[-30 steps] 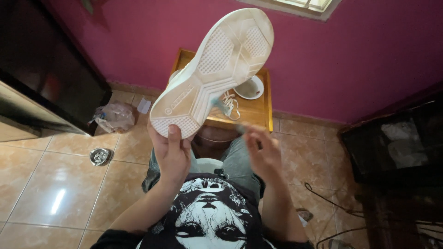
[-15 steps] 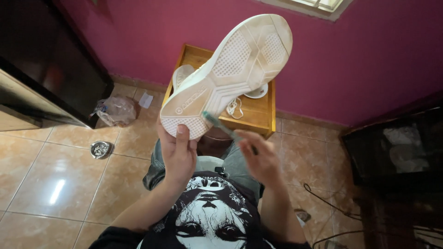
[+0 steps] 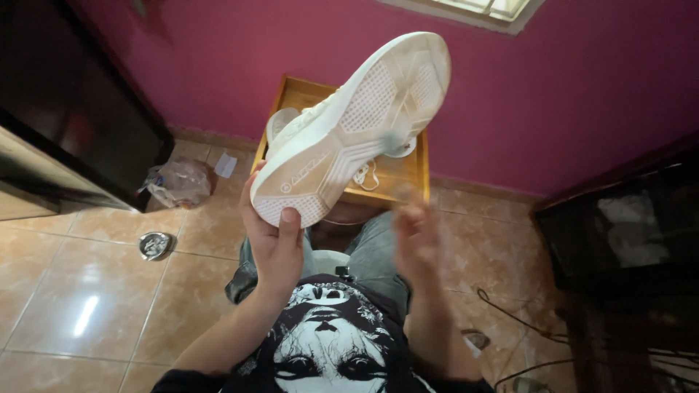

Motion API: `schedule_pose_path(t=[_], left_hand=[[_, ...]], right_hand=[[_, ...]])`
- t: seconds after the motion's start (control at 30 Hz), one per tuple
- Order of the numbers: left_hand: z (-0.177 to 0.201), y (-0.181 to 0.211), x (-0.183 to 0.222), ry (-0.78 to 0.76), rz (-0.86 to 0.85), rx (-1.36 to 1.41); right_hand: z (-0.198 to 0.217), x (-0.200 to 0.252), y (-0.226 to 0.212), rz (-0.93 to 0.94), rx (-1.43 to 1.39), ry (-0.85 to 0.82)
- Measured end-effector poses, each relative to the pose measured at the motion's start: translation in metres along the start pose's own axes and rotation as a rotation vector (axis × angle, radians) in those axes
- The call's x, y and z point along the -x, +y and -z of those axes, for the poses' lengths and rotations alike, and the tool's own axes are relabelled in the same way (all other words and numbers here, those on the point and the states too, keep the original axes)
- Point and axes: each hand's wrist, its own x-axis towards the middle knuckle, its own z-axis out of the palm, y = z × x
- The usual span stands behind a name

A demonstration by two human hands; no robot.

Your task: The person is cleaning a white sneaker by scrubbing the midsole and upper with a toothbrush and cleaning solution.

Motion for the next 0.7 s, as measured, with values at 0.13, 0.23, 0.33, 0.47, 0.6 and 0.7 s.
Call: schedule_pose_path(t=[0.13,0.23,0.33,0.47,0.6,0.7], left_hand=[[-0.006,0.006,0.0,-0.028,-0.023,-0.019],[-0.009,0.01,0.001,-0.021,-0.054,0.002],[-0.015,0.006,-0.003,-0.03,-0.088,0.029],[-0.006,-0.004,0.002,-0.05,-0.087,0.048],[-0.011,-0.011,-0.002,-0.044,-0.109,0.055],[-0.012,-0.01,-0.005,-0.01,-0.121,0.072]], right_hand=[[-0.02,0.019,0.006,-0.075,0.085,-0.069],[-0.017,0.022,0.03,-0.088,0.209,0.088],[-0.02,0.012,0.011,-0.047,0.157,0.035],[-0.004,-0.008,0.001,-0.03,0.075,0.014],[-0.016,0.001,-0.01,0.033,0.202,0.038],[-0.02,-0.016,-0.012,0.027,0.408,0.184]])
